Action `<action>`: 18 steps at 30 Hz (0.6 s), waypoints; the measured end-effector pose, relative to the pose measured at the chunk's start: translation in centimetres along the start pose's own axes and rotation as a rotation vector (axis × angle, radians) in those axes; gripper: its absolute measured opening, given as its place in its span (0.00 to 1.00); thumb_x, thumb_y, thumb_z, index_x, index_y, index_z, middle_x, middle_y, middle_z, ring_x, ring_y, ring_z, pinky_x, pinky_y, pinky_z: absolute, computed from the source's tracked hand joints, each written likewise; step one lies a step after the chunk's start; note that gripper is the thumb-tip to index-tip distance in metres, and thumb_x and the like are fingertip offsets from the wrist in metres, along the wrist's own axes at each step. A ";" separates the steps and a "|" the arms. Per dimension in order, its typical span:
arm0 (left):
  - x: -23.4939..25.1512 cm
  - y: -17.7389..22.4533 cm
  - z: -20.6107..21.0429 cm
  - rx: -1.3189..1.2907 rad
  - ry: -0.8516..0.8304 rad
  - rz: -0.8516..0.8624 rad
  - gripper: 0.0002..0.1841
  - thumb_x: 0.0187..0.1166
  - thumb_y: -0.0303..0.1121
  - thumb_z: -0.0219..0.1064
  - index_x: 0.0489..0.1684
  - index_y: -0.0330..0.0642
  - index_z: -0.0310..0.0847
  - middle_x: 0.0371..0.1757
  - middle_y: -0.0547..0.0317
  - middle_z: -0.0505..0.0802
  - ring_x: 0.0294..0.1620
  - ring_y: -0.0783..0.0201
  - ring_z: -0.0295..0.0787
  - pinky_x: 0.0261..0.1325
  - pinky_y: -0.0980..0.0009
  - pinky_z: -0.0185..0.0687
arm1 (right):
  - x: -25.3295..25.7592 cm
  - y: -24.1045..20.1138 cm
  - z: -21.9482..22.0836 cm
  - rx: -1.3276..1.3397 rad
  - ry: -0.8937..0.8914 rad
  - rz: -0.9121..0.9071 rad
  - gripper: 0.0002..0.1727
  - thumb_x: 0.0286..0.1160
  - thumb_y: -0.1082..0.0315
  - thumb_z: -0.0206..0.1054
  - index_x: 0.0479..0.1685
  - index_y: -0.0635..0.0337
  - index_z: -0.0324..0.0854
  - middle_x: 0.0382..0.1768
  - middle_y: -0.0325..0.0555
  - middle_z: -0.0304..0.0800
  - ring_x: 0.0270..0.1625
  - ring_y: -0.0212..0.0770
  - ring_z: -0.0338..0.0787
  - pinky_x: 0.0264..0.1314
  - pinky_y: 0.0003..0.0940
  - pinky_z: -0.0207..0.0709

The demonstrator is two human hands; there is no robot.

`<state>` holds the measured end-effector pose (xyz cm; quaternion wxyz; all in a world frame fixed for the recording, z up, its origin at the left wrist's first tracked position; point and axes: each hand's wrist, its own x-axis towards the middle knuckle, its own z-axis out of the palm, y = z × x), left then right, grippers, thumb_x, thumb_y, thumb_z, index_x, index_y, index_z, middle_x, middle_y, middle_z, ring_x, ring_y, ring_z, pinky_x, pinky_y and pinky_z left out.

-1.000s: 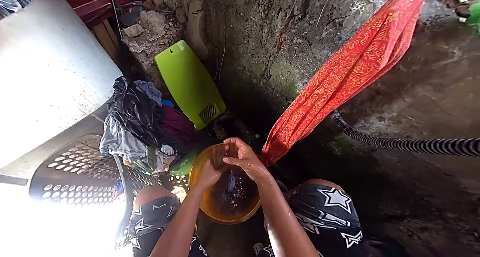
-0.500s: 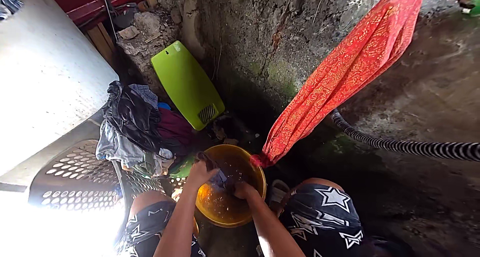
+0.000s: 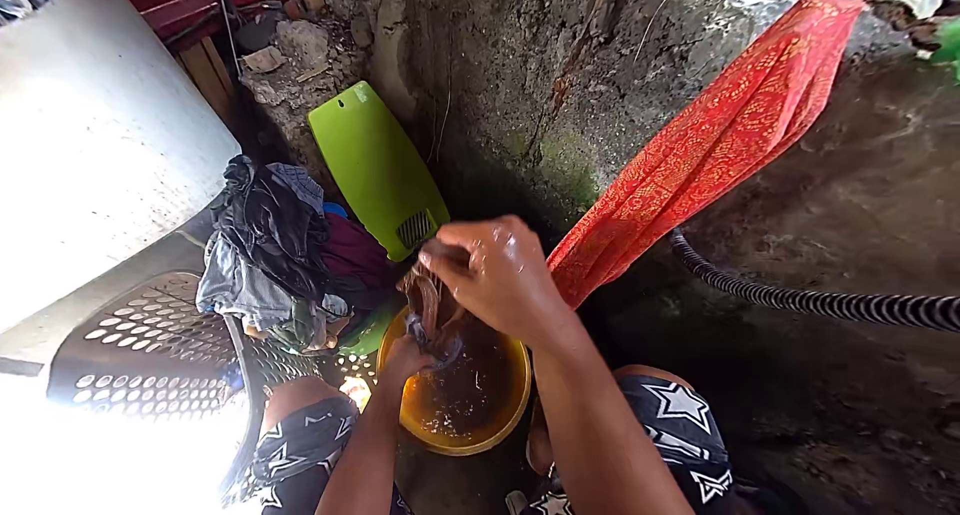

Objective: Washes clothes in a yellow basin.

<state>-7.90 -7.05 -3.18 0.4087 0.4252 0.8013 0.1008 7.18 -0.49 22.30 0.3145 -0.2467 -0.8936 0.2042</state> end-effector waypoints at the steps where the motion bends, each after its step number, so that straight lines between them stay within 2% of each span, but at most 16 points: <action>1: 0.2 -0.3 0.3 0.107 -0.042 -0.037 0.32 0.78 0.42 0.74 0.74 0.27 0.76 0.77 0.32 0.81 0.83 0.40 0.73 0.86 0.44 0.64 | 0.7 -0.7 -1.0 -0.002 0.056 -0.032 0.14 0.72 0.62 0.71 0.19 0.56 0.81 0.15 0.40 0.77 0.21 0.42 0.80 0.24 0.45 0.67; 3: 0.5 -1.1 1.7 0.205 -0.111 -0.114 0.29 0.84 0.44 0.65 0.76 0.30 0.76 0.81 0.34 0.78 0.86 0.39 0.70 0.86 0.42 0.62 | 2.1 -1.3 -2.5 0.009 0.147 -0.069 0.13 0.73 0.61 0.69 0.21 0.55 0.83 0.18 0.39 0.80 0.24 0.40 0.81 0.26 0.44 0.68; 6: -0.7 -1.7 4.5 0.164 -0.099 -0.252 0.27 0.84 0.45 0.63 0.76 0.34 0.78 0.78 0.37 0.82 0.82 0.41 0.75 0.82 0.40 0.67 | 3.1 -1.4 -4.0 -0.009 0.274 -0.044 0.13 0.74 0.58 0.68 0.25 0.54 0.87 0.24 0.39 0.86 0.30 0.37 0.85 0.33 0.44 0.71; 8: -1.6 -1.1 5.9 0.344 -0.207 -0.201 0.24 0.86 0.37 0.62 0.74 0.29 0.78 0.78 0.33 0.81 0.83 0.36 0.72 0.83 0.36 0.62 | 3.1 -1.1 -3.9 -0.074 0.302 -0.008 0.14 0.74 0.59 0.67 0.22 0.53 0.82 0.22 0.39 0.82 0.28 0.38 0.82 0.31 0.43 0.68; 9: -1.6 -0.8 6.3 0.468 -0.281 -0.154 0.22 0.85 0.34 0.62 0.73 0.29 0.79 0.78 0.32 0.80 0.82 0.34 0.72 0.81 0.34 0.62 | 2.8 -0.7 -3.6 -0.113 0.268 0.025 0.14 0.74 0.59 0.68 0.23 0.55 0.83 0.22 0.41 0.83 0.28 0.42 0.84 0.30 0.47 0.71; 11: -1.4 0.6 5.4 0.578 -0.376 -0.090 0.24 0.81 0.35 0.68 0.71 0.27 0.79 0.78 0.31 0.80 0.79 0.33 0.75 0.75 0.30 0.68 | 1.7 0.2 -2.3 -0.208 0.089 0.147 0.14 0.76 0.61 0.71 0.25 0.58 0.84 0.24 0.50 0.86 0.32 0.53 0.89 0.30 0.56 0.75; 13: -2.0 2.3 2.4 0.558 -0.406 -0.010 0.23 0.79 0.40 0.71 0.61 0.26 0.83 0.69 0.29 0.86 0.72 0.32 0.81 0.67 0.28 0.73 | 0.3 2.2 0.3 -0.291 -0.239 0.341 0.12 0.78 0.60 0.71 0.34 0.60 0.87 0.33 0.58 0.90 0.43 0.61 0.91 0.41 0.63 0.79; 14: -2.6 2.9 0.5 0.509 -0.385 0.050 0.22 0.80 0.43 0.70 0.55 0.27 0.85 0.63 0.29 0.88 0.68 0.32 0.84 0.64 0.27 0.74 | -0.5 3.7 2.1 -0.310 -0.445 0.416 0.12 0.77 0.59 0.72 0.43 0.60 0.88 0.42 0.61 0.91 0.52 0.64 0.91 0.49 0.66 0.80; 15: -3.4 3.5 -1.6 0.442 -0.343 0.096 0.22 0.81 0.45 0.68 0.54 0.29 0.86 0.61 0.29 0.89 0.66 0.32 0.85 0.64 0.27 0.74 | -1.4 5.4 4.3 -0.296 -0.657 0.465 0.16 0.75 0.60 0.74 0.57 0.59 0.87 0.57 0.64 0.89 0.63 0.67 0.87 0.60 0.69 0.77; 16: -4.6 4.1 -3.7 0.355 -0.292 0.152 0.22 0.83 0.45 0.68 0.54 0.29 0.87 0.59 0.30 0.89 0.66 0.32 0.84 0.66 0.28 0.73 | -2.5 7.2 6.6 -0.250 -0.838 0.480 0.30 0.71 0.62 0.77 0.75 0.56 0.80 0.73 0.68 0.77 0.74 0.71 0.78 0.69 0.73 0.71; 17: -5.6 4.2 -5.4 0.253 -0.222 0.241 0.21 0.83 0.43 0.67 0.50 0.27 0.87 0.53 0.30 0.90 0.60 0.34 0.87 0.64 0.31 0.75 | -3.7 8.6 8.7 -0.189 -0.953 0.466 0.42 0.66 0.62 0.81 0.86 0.52 0.70 0.83 0.69 0.65 0.81 0.73 0.70 0.76 0.74 0.65; 18: -6.3 3.8 -6.4 0.125 -0.133 0.359 0.19 0.83 0.41 0.66 0.42 0.27 0.87 0.42 0.35 0.90 0.49 0.41 0.87 0.57 0.39 0.78 | -4.9 9.7 10.5 -0.102 -0.996 0.429 0.48 0.64 0.60 0.83 0.89 0.51 0.65 0.85 0.68 0.63 0.83 0.71 0.68 0.79 0.72 0.64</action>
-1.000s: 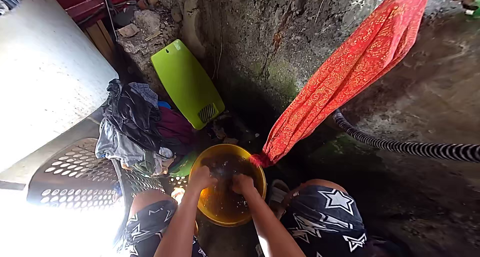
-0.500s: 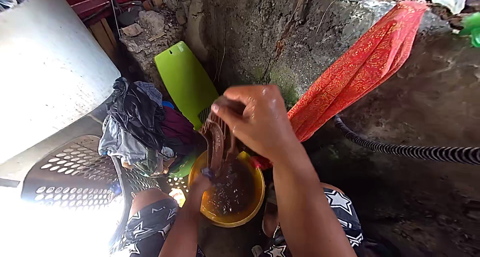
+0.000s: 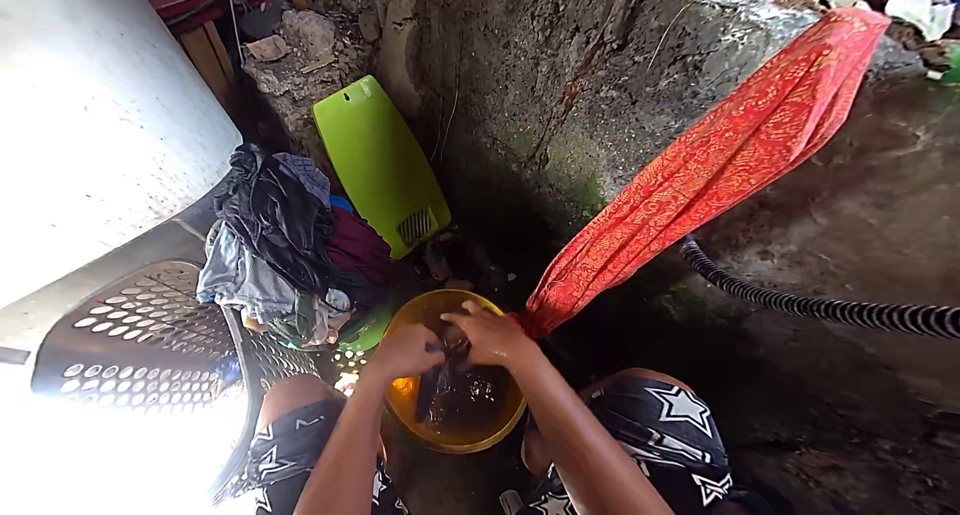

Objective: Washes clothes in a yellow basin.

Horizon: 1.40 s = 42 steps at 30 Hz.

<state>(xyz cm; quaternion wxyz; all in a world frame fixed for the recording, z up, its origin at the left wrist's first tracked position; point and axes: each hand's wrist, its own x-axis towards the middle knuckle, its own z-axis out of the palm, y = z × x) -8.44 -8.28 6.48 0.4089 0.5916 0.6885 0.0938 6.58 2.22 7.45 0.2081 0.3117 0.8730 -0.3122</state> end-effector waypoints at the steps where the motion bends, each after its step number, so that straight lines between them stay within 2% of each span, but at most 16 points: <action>1: -0.5 -0.5 -0.4 -0.132 0.132 0.114 0.17 0.82 0.39 0.65 0.35 0.29 0.86 0.34 0.45 0.89 0.39 0.53 0.85 0.50 0.50 0.79 | 0.8 0.5 1.4 0.099 0.007 -0.085 0.44 0.65 0.59 0.83 0.86 0.57 0.68 0.80 0.67 0.71 0.82 0.67 0.71 0.80 0.68 0.64; 3: -0.3 -1.3 -0.2 -0.455 0.388 0.203 0.16 0.85 0.37 0.62 0.35 0.31 0.86 0.31 0.58 0.88 0.35 0.70 0.84 0.46 0.66 0.81 | 1.2 0.3 2.2 0.401 0.141 -0.163 0.26 0.73 0.67 0.75 0.68 0.70 0.80 0.63 0.66 0.86 0.68 0.58 0.85 0.75 0.58 0.73; 7: 2.9 -2.8 1.9 -0.918 0.608 -0.099 0.26 0.98 0.42 0.41 0.64 0.28 0.79 0.50 0.43 0.91 0.46 0.57 0.92 0.49 0.59 0.89 | -1.4 -2.7 -3.7 0.539 0.399 -0.066 0.18 0.81 0.76 0.62 0.68 0.68 0.79 0.58 0.69 0.87 0.57 0.62 0.91 0.61 0.61 0.82; 10: 6.2 -4.2 5.5 -0.582 0.377 -0.200 0.23 0.95 0.38 0.50 0.80 0.33 0.72 0.70 0.38 0.87 0.68 0.46 0.88 0.71 0.49 0.82 | -3.1 -3.7 -9.9 0.479 0.643 -0.116 0.16 0.76 0.77 0.63 0.61 0.68 0.82 0.53 0.64 0.89 0.49 0.57 0.93 0.53 0.60 0.86; 12: 7.8 -4.0 8.7 -0.241 0.211 -0.147 0.29 0.88 0.37 0.60 0.89 0.43 0.64 0.87 0.45 0.74 0.87 0.43 0.69 0.86 0.44 0.65 | -3.3 -4.1 -13.6 0.421 0.777 -0.128 0.16 0.76 0.76 0.63 0.61 0.67 0.81 0.54 0.64 0.88 0.51 0.57 0.93 0.55 0.59 0.87; 16: 8.8 -3.8 13.2 0.127 0.038 -0.130 0.44 0.81 0.34 0.68 0.98 0.60 0.44 0.98 0.49 0.50 0.96 0.37 0.44 0.87 0.32 0.52 | -2.0 -3.3 -17.1 0.262 0.811 0.062 0.40 0.77 0.64 0.72 0.88 0.59 0.58 0.66 0.71 0.83 0.64 0.68 0.88 0.64 0.65 0.80; 18: 8.7 -4.3 13.6 0.189 -0.015 -0.214 0.44 0.78 0.30 0.68 0.97 0.53 0.47 0.94 0.42 0.61 0.93 0.37 0.54 0.87 0.36 0.57 | -1.2 -2.2 -15.7 0.220 0.785 0.172 0.49 0.76 0.59 0.74 0.93 0.59 0.48 0.67 0.75 0.81 0.69 0.74 0.83 0.69 0.71 0.74; 21: 7.7 -4.6 13.6 0.287 -0.211 -0.307 0.30 0.80 0.34 0.66 0.83 0.34 0.71 0.83 0.36 0.76 0.84 0.36 0.69 0.83 0.37 0.64 | 1.1 0.7 -9.3 0.238 0.635 0.159 0.33 0.79 0.59 0.71 0.82 0.62 0.68 0.62 0.68 0.87 0.64 0.68 0.88 0.64 0.70 0.79; 23: 7.1 -4.2 13.9 0.299 -0.359 -0.365 0.25 0.81 0.34 0.67 0.73 0.27 0.78 0.79 0.31 0.79 0.83 0.33 0.71 0.81 0.34 0.65 | 2.8 2.5 -3.7 0.212 0.338 0.186 0.25 0.82 0.57 0.67 0.71 0.64 0.79 0.63 0.65 0.87 0.67 0.63 0.87 0.70 0.66 0.76; 25: 6.6 -4.0 14.5 0.223 -0.376 -0.459 0.24 0.81 0.34 0.68 0.68 0.22 0.79 0.76 0.30 0.81 0.81 0.36 0.74 0.80 0.38 0.67 | 4.4 3.9 1.4 0.136 0.035 0.218 0.26 0.83 0.54 0.67 0.68 0.66 0.82 0.68 0.66 0.84 0.74 0.64 0.82 0.76 0.68 0.70; 28: 5.5 -3.0 13.1 0.031 -0.256 -0.518 0.27 0.84 0.36 0.67 0.76 0.25 0.73 0.80 0.31 0.78 0.84 0.38 0.71 0.85 0.43 0.64 | 4.9 4.9 7.0 0.061 -0.187 0.272 0.28 0.78 0.58 0.71 0.72 0.68 0.79 0.73 0.69 0.79 0.79 0.67 0.77 0.76 0.70 0.69; 31: 7.1 -2.8 9.0 0.076 -0.292 -0.308 0.24 0.78 0.33 0.72 0.68 0.25 0.79 0.71 0.27 0.83 0.76 0.33 0.78 0.76 0.34 0.70 | 4.3 4.6 9.1 0.043 -0.248 0.366 0.33 0.73 0.63 0.75 0.76 0.70 0.73 0.75 0.70 0.77 0.79 0.67 0.77 0.74 0.70 0.71; 33: 5.8 -1.9 5.2 -0.124 -0.180 -0.128 0.20 0.79 0.31 0.73 0.61 0.23 0.82 0.61 0.29 0.88 0.64 0.39 0.84 0.71 0.40 0.74 | 4.5 5.2 10.3 0.092 -0.239 0.372 0.35 0.69 0.65 0.78 0.78 0.68 0.72 0.76 0.69 0.77 0.79 0.68 0.77 0.75 0.72 0.69; 36: 1.7 0.2 1.0 -0.533 0.072 0.183 0.08 0.78 0.26 0.69 0.45 0.29 0.82 0.37 0.57 0.89 0.38 0.69 0.85 0.49 0.69 0.83 | 4.9 6.7 11.8 0.276 -0.173 0.258 0.41 0.63 0.67 0.82 0.81 0.65 0.72 0.76 0.69 0.77 0.80 0.68 0.75 0.80 0.71 0.64; 38: -0.5 1.4 -0.1 -0.780 0.183 0.301 0.01 0.78 0.24 0.67 0.40 0.38 0.81 0.31 0.71 0.88 0.33 0.79 0.84 0.44 0.79 0.83 | 4.9 6.9 12.0 0.444 -0.119 0.071 0.49 0.63 0.71 0.82 0.88 0.68 0.59 0.78 0.69 0.75 0.81 0.63 0.74 0.85 0.62 0.62; 42: -1.1 2.0 0.0 -1.067 0.403 0.337 0.05 0.80 0.20 0.62 0.38 0.41 0.80 0.32 0.68 0.90 0.36 0.77 0.87 0.46 0.77 0.85 | 4.7 5.9 10.6 0.800 -0.061 -0.085 0.28 0.74 0.77 0.67 0.77 0.68 0.71 0.64 0.58 0.84 0.63 0.44 0.85 0.71 0.45 0.78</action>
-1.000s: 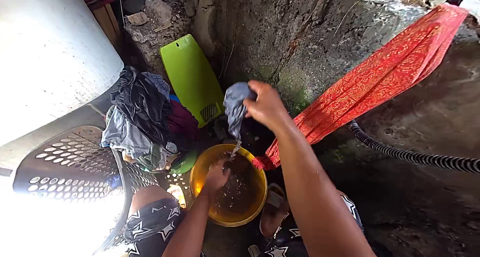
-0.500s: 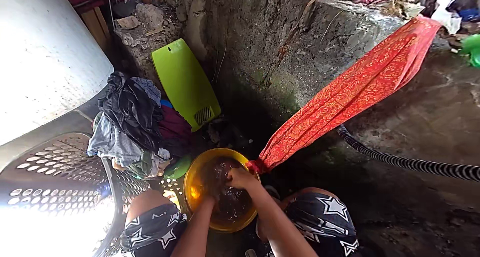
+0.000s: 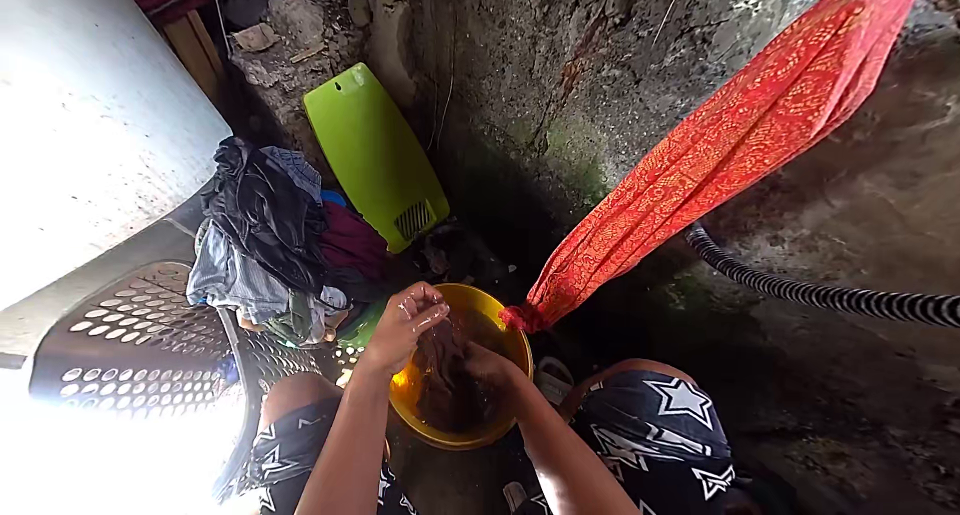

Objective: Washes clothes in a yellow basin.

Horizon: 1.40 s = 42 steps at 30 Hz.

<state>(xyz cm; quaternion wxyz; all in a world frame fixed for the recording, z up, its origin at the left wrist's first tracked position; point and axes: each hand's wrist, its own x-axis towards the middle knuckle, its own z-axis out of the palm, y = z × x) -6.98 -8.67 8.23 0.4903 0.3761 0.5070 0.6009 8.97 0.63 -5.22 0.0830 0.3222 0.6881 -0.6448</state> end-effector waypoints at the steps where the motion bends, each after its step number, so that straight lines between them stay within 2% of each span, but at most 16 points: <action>1: 0.4 -0.6 -0.2 0.016 0.047 0.011 0.04 0.81 0.20 0.63 0.40 0.40 0.80 0.33 0.65 0.90 0.36 0.76 0.87 0.46 0.77 0.85 | -0.5 -1.3 -0.4 -0.015 0.016 0.023 0.25 0.77 0.76 0.64 0.75 0.66 0.73 0.62 0.57 0.85 0.60 0.42 0.86 0.68 0.44 0.79; 4: 1.8 -3.0 -1.5 0.361 0.084 -0.090 0.10 0.83 0.27 0.66 0.54 0.30 0.81 0.42 0.55 0.90 0.41 0.71 0.87 0.49 0.73 0.83 | -2.8 -5.9 -1.9 -0.114 0.040 0.081 0.23 0.81 0.74 0.63 0.75 0.68 0.74 0.66 0.63 0.83 0.67 0.51 0.83 0.73 0.52 0.73; 7: 2.8 -4.9 -2.1 0.773 0.096 -0.372 0.21 0.86 0.34 0.65 0.73 0.31 0.77 0.61 0.38 0.90 0.62 0.49 0.88 0.71 0.52 0.79 | -3.8 -7.1 -3.4 -0.141 0.151 -0.058 0.15 0.79 0.74 0.63 0.60 0.71 0.82 0.55 0.59 0.87 0.58 0.45 0.85 0.66 0.46 0.76; 8: 3.0 -5.4 -2.1 0.884 0.110 -0.451 0.25 0.86 0.35 0.64 0.80 0.34 0.73 0.68 0.36 0.88 0.70 0.44 0.85 0.77 0.47 0.75 | -3.5 -6.8 -3.9 -0.228 0.217 -0.058 0.15 0.79 0.71 0.65 0.58 0.72 0.82 0.55 0.61 0.87 0.58 0.49 0.85 0.66 0.49 0.75; 10: 3.5 -6.5 -2.1 1.041 0.089 -0.557 0.30 0.86 0.36 0.63 0.88 0.39 0.63 0.77 0.36 0.82 0.80 0.40 0.78 0.82 0.44 0.70 | -3.3 -6.9 -3.9 -0.534 0.316 0.115 0.27 0.82 0.61 0.67 0.71 0.72 0.75 0.71 0.71 0.78 0.75 0.64 0.78 0.76 0.61 0.70; 12: 3.6 -7.4 -2.0 1.121 0.043 -0.603 0.28 0.86 0.34 0.62 0.86 0.43 0.67 0.77 0.37 0.83 0.79 0.40 0.79 0.80 0.42 0.72 | -2.6 -6.3 -2.2 -0.711 0.315 0.293 0.38 0.77 0.61 0.71 0.85 0.69 0.64 0.86 0.73 0.58 0.87 0.71 0.61 0.82 0.68 0.63; 15: 3.6 -9.3 -2.2 1.195 -0.059 -0.700 0.23 0.85 0.31 0.60 0.80 0.43 0.75 0.75 0.39 0.85 0.77 0.40 0.81 0.75 0.40 0.76 | -1.1 -3.8 1.6 -0.769 0.109 0.363 0.35 0.74 0.51 0.74 0.77 0.62 0.76 0.78 0.71 0.74 0.81 0.72 0.73 0.73 0.74 0.69; 17: 3.0 -11.2 -2.0 1.250 -0.150 -0.791 0.24 0.82 0.31 0.64 0.79 0.36 0.73 0.77 0.35 0.81 0.80 0.38 0.77 0.76 0.39 0.75 | -0.3 -1.9 3.3 -0.798 -0.067 0.456 0.42 0.74 0.44 0.73 0.83 0.60 0.70 0.80 0.69 0.72 0.82 0.70 0.72 0.76 0.73 0.67; 19: 1.7 -13.3 -1.3 1.336 -0.281 -0.858 0.27 0.78 0.31 0.70 0.74 0.26 0.74 0.78 0.31 0.79 0.81 0.36 0.74 0.79 0.38 0.71 | -0.1 -0.6 4.0 -0.827 -0.146 0.542 0.38 0.79 0.48 0.69 0.84 0.63 0.69 0.83 0.68 0.69 0.84 0.69 0.69 0.78 0.72 0.65; 22: 0.0 -16.2 -0.7 1.489 -0.516 -0.865 0.27 0.74 0.33 0.74 0.72 0.29 0.79 0.81 0.34 0.78 0.82 0.35 0.72 0.84 0.30 0.54 | -0.6 0.6 4.2 -0.869 -0.155 0.596 0.27 0.82 0.65 0.64 0.79 0.67 0.73 0.81 0.66 0.71 0.82 0.67 0.73 0.76 0.70 0.68; 26: -0.6 -15.8 -0.8 1.468 -0.530 -0.878 0.28 0.78 0.33 0.70 0.79 0.35 0.75 0.80 0.38 0.80 0.81 0.38 0.75 0.84 0.31 0.54 | -1.2 -1.8 1.0 -0.754 -0.058 0.363 0.24 0.81 0.64 0.66 0.72 0.66 0.78 0.75 0.70 0.78 0.79 0.71 0.76 0.73 0.77 0.68; 29: -1.1 -15.1 -1.1 1.403 -0.425 -0.830 0.30 0.79 0.44 0.71 0.79 0.42 0.76 0.79 0.43 0.83 0.83 0.41 0.74 0.86 0.34 0.55 | -4.8 -9.9 -2.1 -0.722 0.032 0.063 0.20 0.87 0.60 0.61 0.64 0.67 0.84 0.66 0.68 0.85 0.74 0.67 0.80 0.74 0.71 0.68; 31: -0.9 -15.5 -1.4 1.416 -0.513 -0.831 0.30 0.78 0.46 0.71 0.75 0.34 0.78 0.78 0.38 0.82 0.83 0.39 0.72 0.84 0.31 0.54 | -9.5 -16.1 -3.4 -0.728 0.142 -0.037 0.20 0.91 0.59 0.57 0.64 0.65 0.84 0.61 0.65 0.87 0.70 0.64 0.83 0.73 0.66 0.69; 36: -0.5 -16.2 -1.7 1.419 -0.580 -0.808 0.25 0.75 0.34 0.74 0.72 0.39 0.81 0.75 0.39 0.85 0.79 0.37 0.77 0.75 0.27 0.65 | -15.7 -22.4 -4.3 -0.722 0.557 -0.447 0.09 0.85 0.62 0.66 0.46 0.55 0.90 0.33 0.46 0.91 0.40 0.47 0.91 0.41 0.55 0.81; 40: 0.3 -15.2 -1.8 1.361 -0.479 -0.815 0.22 0.77 0.37 0.72 0.67 0.36 0.85 0.72 0.36 0.86 0.75 0.37 0.81 0.70 0.31 0.75 | -13.6 -22.4 -3.6 -0.660 0.625 -0.416 0.10 0.85 0.61 0.65 0.43 0.55 0.89 0.30 0.46 0.89 0.38 0.47 0.90 0.40 0.54 0.80; 42: 0.5 -15.0 -2.2 1.294 -0.353 -0.742 0.21 0.83 0.39 0.66 0.70 0.36 0.82 0.74 0.37 0.85 0.78 0.39 0.79 0.73 0.34 0.75 | -10.0 -19.7 -3.5 -0.613 0.517 -0.222 0.15 0.87 0.57 0.64 0.53 0.59 0.86 0.41 0.55 0.91 0.49 0.55 0.91 0.53 0.60 0.81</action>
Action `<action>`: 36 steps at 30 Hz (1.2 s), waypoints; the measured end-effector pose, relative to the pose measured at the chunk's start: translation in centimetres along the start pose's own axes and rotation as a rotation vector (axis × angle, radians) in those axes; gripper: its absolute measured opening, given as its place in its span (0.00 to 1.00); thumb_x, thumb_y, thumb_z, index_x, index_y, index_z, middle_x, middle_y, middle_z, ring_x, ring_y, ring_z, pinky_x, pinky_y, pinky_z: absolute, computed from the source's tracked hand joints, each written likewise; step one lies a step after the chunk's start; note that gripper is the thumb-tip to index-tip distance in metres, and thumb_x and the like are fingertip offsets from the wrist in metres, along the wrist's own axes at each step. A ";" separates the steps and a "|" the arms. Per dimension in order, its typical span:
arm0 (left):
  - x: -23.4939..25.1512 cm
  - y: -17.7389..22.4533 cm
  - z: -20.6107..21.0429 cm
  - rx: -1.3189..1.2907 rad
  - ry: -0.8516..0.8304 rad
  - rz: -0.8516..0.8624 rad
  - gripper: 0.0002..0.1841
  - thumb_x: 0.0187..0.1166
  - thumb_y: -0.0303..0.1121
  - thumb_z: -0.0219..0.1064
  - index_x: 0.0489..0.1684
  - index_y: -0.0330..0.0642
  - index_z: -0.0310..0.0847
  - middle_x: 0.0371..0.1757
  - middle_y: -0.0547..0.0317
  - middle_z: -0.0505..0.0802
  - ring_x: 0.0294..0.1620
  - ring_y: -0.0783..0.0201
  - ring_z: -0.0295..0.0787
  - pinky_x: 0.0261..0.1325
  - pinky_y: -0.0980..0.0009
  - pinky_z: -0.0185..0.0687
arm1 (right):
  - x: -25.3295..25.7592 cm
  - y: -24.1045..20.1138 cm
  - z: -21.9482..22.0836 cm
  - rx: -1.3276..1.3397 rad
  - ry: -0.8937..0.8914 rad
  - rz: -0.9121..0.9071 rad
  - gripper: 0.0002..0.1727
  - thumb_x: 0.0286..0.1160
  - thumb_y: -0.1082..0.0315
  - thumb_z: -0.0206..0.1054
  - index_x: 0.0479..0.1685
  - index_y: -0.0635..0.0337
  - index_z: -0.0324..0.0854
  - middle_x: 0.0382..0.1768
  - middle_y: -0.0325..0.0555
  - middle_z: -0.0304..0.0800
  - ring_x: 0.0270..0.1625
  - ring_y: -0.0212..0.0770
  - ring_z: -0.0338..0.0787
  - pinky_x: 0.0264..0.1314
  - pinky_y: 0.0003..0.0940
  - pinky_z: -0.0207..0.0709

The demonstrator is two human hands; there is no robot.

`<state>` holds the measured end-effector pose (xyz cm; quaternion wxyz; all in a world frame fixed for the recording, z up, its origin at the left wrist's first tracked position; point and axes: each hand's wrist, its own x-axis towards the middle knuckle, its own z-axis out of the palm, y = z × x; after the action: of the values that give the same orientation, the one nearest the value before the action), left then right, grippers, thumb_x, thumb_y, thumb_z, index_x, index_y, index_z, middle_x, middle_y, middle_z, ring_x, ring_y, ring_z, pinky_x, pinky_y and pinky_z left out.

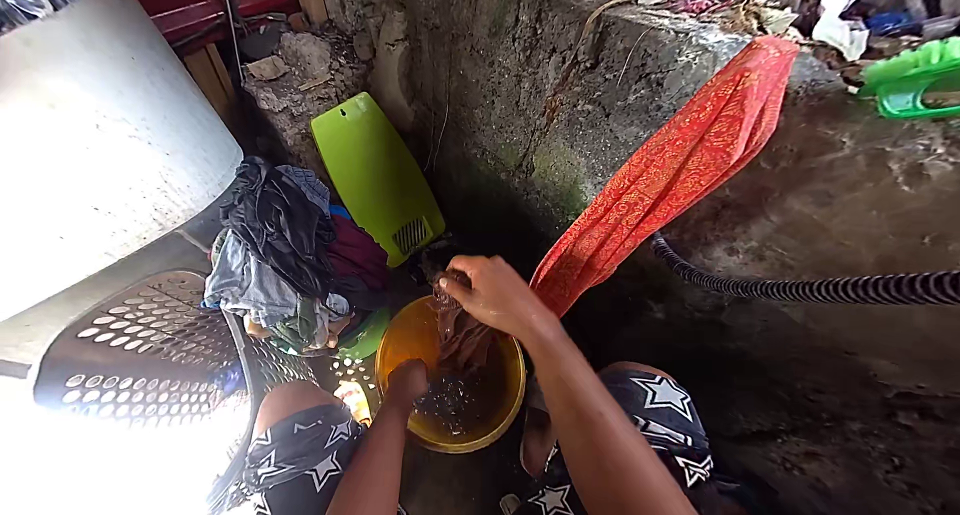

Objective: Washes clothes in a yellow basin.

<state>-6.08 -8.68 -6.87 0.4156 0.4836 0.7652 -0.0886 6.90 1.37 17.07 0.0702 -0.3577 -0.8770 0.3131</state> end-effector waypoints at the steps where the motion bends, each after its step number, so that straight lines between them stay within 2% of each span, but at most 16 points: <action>1: -0.1 0.0 -0.2 -0.069 0.048 0.005 0.21 0.86 0.40 0.62 0.72 0.37 0.81 0.75 0.37 0.84 0.79 0.39 0.78 0.75 0.36 0.74 | 1.1 1.7 2.3 0.005 -0.095 0.076 0.20 0.86 0.54 0.64 0.63 0.60 0.82 0.52 0.61 0.90 0.58 0.58 0.90 0.63 0.62 0.79; 4: 0.0 0.2 -0.2 -0.177 0.105 0.001 0.23 0.90 0.40 0.59 0.77 0.36 0.76 0.79 0.37 0.80 0.83 0.39 0.73 0.81 0.39 0.69 | 2.8 7.5 10.1 -0.057 -0.295 0.253 0.40 0.80 0.53 0.70 0.91 0.55 0.60 0.86 0.73 0.59 0.83 0.72 0.70 0.80 0.66 0.67; 7: 0.5 0.6 0.2 -0.223 0.114 0.016 0.24 0.84 0.35 0.65 0.78 0.40 0.75 0.76 0.37 0.83 0.79 0.39 0.78 0.78 0.39 0.73 | 2.7 11.8 16.6 -0.155 -0.460 0.300 0.39 0.80 0.61 0.69 0.93 0.42 0.60 0.93 0.62 0.49 0.89 0.72 0.59 0.78 0.72 0.66; 9: 1.1 0.8 0.7 -0.214 0.051 0.049 0.26 0.85 0.32 0.62 0.82 0.36 0.71 0.77 0.34 0.82 0.80 0.39 0.77 0.81 0.41 0.70 | 2.0 13.3 19.3 -0.212 -0.538 0.341 0.34 0.83 0.65 0.64 0.91 0.45 0.64 0.92 0.58 0.55 0.90 0.69 0.58 0.79 0.73 0.66; 13: 0.5 0.6 1.5 -0.115 -0.207 -0.023 0.25 0.86 0.33 0.62 0.78 0.28 0.72 0.76 0.29 0.81 0.79 0.36 0.76 0.79 0.37 0.69 | 0.4 14.5 21.8 -0.234 -0.667 0.504 0.29 0.87 0.67 0.59 0.87 0.63 0.64 0.85 0.67 0.66 0.86 0.66 0.69 0.83 0.64 0.64; 16: 1.1 0.6 1.0 -0.238 -0.043 -0.120 0.22 0.85 0.35 0.62 0.71 0.30 0.79 0.75 0.33 0.83 0.78 0.38 0.79 0.76 0.37 0.73 | 1.2 15.2 22.4 -0.223 -0.689 0.478 0.31 0.83 0.68 0.64 0.86 0.66 0.66 0.84 0.67 0.68 0.86 0.66 0.68 0.83 0.66 0.63; 19: 2.3 0.6 0.2 -0.773 0.376 -0.100 0.20 0.92 0.39 0.56 0.66 0.32 0.85 0.68 0.37 0.89 0.73 0.44 0.84 0.78 0.45 0.74 | 3.7 11.9 18.8 -0.001 -0.482 0.276 0.21 0.77 0.65 0.69 0.62 0.72 0.83 0.65 0.71 0.85 0.72 0.67 0.82 0.75 0.66 0.70; 21: 2.0 0.9 0.5 -1.261 0.483 0.013 0.20 0.94 0.34 0.53 0.71 0.24 0.77 0.68 0.33 0.86 0.68 0.48 0.83 0.75 0.53 0.73 | 3.6 6.7 13.0 0.213 -0.343 0.110 0.15 0.77 0.68 0.70 0.50 0.74 0.85 0.51 0.67 0.88 0.59 0.60 0.87 0.67 0.59 0.75; 23: 0.2 1.1 1.4 -1.597 0.403 0.154 0.22 0.97 0.33 0.42 0.81 0.29 0.65 0.69 0.42 0.83 0.64 0.60 0.80 0.70 0.63 0.76 | 1.9 3.1 8.2 0.437 -0.100 -0.083 0.09 0.72 0.71 0.70 0.42 0.70 0.86 0.39 0.51 0.89 0.46 0.39 0.87 0.56 0.40 0.80; 25: -0.6 2.1 1.3 -1.805 0.300 0.125 0.23 0.98 0.41 0.37 0.75 0.38 0.70 0.55 0.53 0.88 0.51 0.66 0.85 0.55 0.65 0.83 | 0.8 2.6 6.1 0.726 0.193 -0.228 0.03 0.67 0.76 0.68 0.35 0.64 0.87 0.34 0.33 0.89 0.40 0.21 0.86 0.50 0.22 0.82; 28: -0.7 2.9 0.5 -1.948 0.195 0.078 0.29 0.98 0.47 0.30 0.79 0.39 0.68 0.62 0.48 0.87 0.58 0.60 0.84 0.62 0.59 0.82 | 1.1 5.6 7.7 0.904 0.530 0.001 0.08 0.71 0.76 0.60 0.32 0.60 0.84 0.30 0.31 0.88 0.37 0.21 0.86 0.45 0.22 0.81; 29: -0.6 3.3 0.1 -2.002 0.202 0.077 0.31 0.98 0.48 0.29 0.84 0.38 0.64 0.69 0.45 0.85 0.65 0.58 0.82 0.69 0.57 0.79 | 1.4 7.1 9.3 0.865 0.578 0.173 0.09 0.78 0.74 0.59 0.42 0.67 0.85 0.38 0.42 0.89 0.44 0.28 0.87 0.52 0.27 0.81; 30: -0.8 4.3 -0.6 -2.072 0.253 0.018 0.29 0.97 0.49 0.31 0.78 0.39 0.68 0.64 0.46 0.86 0.60 0.57 0.83 0.64 0.56 0.80 | 1.8 8.6 11.1 0.850 0.561 0.327 0.16 0.86 0.70 0.56 0.59 0.72 0.82 0.54 0.54 0.88 0.58 0.37 0.86 0.65 0.36 0.78; 32: -1.4 6.0 -1.3 -1.983 0.412 -0.054 0.19 0.96 0.38 0.46 0.73 0.37 0.72 0.60 0.45 0.87 0.57 0.56 0.84 0.60 0.56 0.81 | 2.5 11.1 15.1 0.938 0.457 0.482 0.29 0.93 0.63 0.51 0.88 0.67 0.59 0.86 0.64 0.65 0.87 0.52 0.67 0.88 0.51 0.58; 34: -2.5 7.4 -0.7 -1.538 0.644 0.074 0.20 0.84 0.28 0.66 0.70 0.27 0.76 0.65 0.36 0.87 0.67 0.50 0.85 0.72 0.54 0.80 | 3.0 12.5 17.6 1.036 0.378 0.428 0.39 0.90 0.66 0.52 0.97 0.57 0.35 0.95 0.60 0.41 0.93 0.50 0.54 0.92 0.49 0.52; 36: -4.6 8.9 0.9 -1.007 0.892 0.239 0.18 0.76 0.33 0.72 0.58 0.28 0.87 0.61 0.35 0.90 0.64 0.45 0.88 0.69 0.49 0.82 | 3.1 12.9 18.6 1.120 0.407 0.336 0.45 0.81 0.71 0.56 0.95 0.61 0.33 0.91 0.63 0.49 0.84 0.42 0.67 0.82 0.37 0.66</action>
<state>2.48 -7.66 -1.73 0.2417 0.3029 0.7526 0.5324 5.67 1.24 -5.76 0.3628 -0.4523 -0.4800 0.6584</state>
